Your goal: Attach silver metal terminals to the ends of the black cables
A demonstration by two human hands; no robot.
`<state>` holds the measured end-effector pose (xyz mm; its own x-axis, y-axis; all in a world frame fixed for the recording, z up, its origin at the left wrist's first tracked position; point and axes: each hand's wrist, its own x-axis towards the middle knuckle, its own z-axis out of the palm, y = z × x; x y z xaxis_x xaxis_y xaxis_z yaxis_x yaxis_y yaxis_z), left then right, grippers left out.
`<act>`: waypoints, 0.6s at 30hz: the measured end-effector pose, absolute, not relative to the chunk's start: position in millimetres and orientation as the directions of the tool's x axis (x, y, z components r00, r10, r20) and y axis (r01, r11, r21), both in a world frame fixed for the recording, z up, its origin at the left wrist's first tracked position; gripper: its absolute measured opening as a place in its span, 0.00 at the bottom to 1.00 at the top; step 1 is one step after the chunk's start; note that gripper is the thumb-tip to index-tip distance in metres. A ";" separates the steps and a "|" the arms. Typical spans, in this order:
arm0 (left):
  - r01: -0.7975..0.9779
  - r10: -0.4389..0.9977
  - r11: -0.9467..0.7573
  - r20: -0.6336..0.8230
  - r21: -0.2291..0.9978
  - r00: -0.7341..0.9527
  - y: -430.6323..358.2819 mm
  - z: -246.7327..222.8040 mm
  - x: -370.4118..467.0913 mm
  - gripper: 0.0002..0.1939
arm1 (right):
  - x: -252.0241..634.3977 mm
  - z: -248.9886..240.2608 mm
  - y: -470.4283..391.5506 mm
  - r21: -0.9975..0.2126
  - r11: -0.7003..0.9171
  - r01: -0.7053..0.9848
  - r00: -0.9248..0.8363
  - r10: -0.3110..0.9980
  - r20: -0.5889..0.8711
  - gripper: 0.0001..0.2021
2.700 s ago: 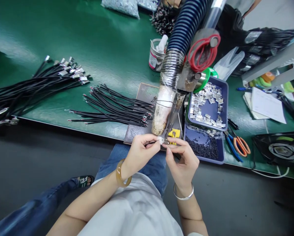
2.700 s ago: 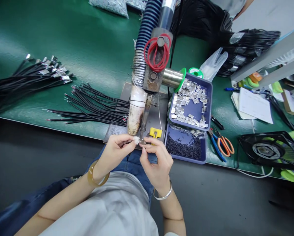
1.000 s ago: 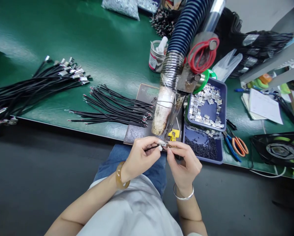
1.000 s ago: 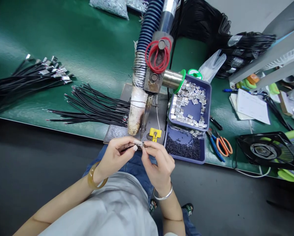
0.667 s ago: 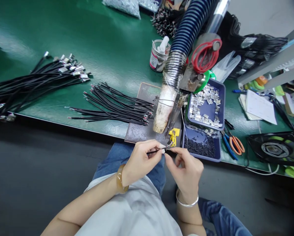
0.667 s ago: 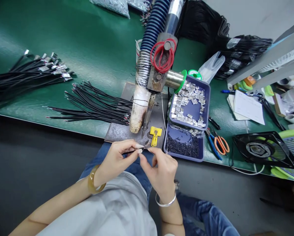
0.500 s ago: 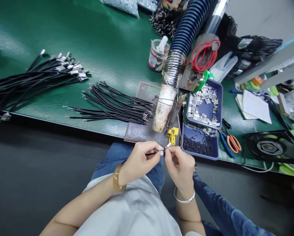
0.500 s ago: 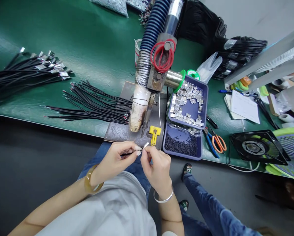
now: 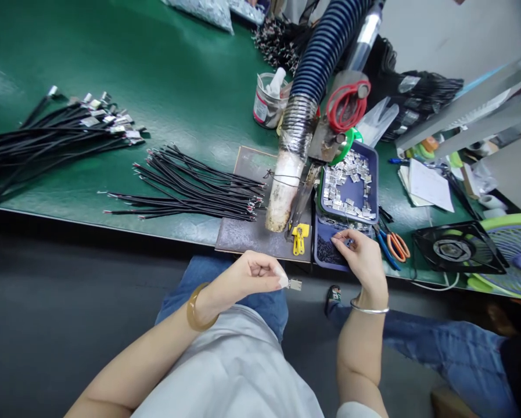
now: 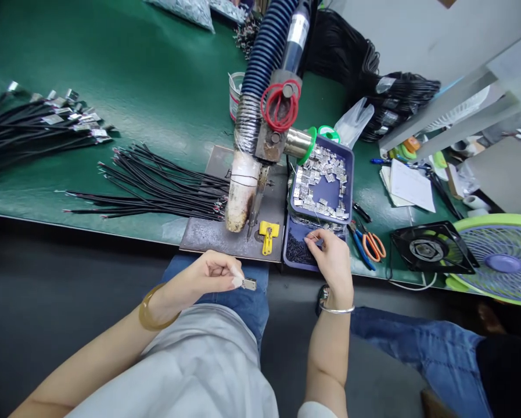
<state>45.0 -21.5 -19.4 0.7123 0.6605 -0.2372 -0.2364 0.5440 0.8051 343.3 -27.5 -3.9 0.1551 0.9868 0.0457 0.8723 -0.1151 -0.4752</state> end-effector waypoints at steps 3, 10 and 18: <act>-0.242 0.700 0.503 -0.226 0.830 0.678 -18.9 -17.5 47.9 0.11 | 341.4 -3.2 -28.2 -0.524 -0.126 0.842 0.145 0.989 -0.006 0.19; -0.175 0.882 0.278 -0.178 0.944 0.436 -26.4 -14.7 61.5 0.10 | 277.4 0.0 -60.3 -0.870 0.007 0.492 0.464 0.844 0.269 0.09; 0.099 0.967 -0.097 0.070 0.990 0.245 -37.8 -13.5 65.5 0.06 | 215.5 -12.5 -78.0 -0.937 0.012 0.349 0.359 0.922 0.146 0.06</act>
<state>65.5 -37.8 -13.5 0.2453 0.9669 0.0699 0.0988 -0.0966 0.9904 215.5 -78.0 -12.5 0.3587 0.9220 0.1455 0.3493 0.0120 -0.9369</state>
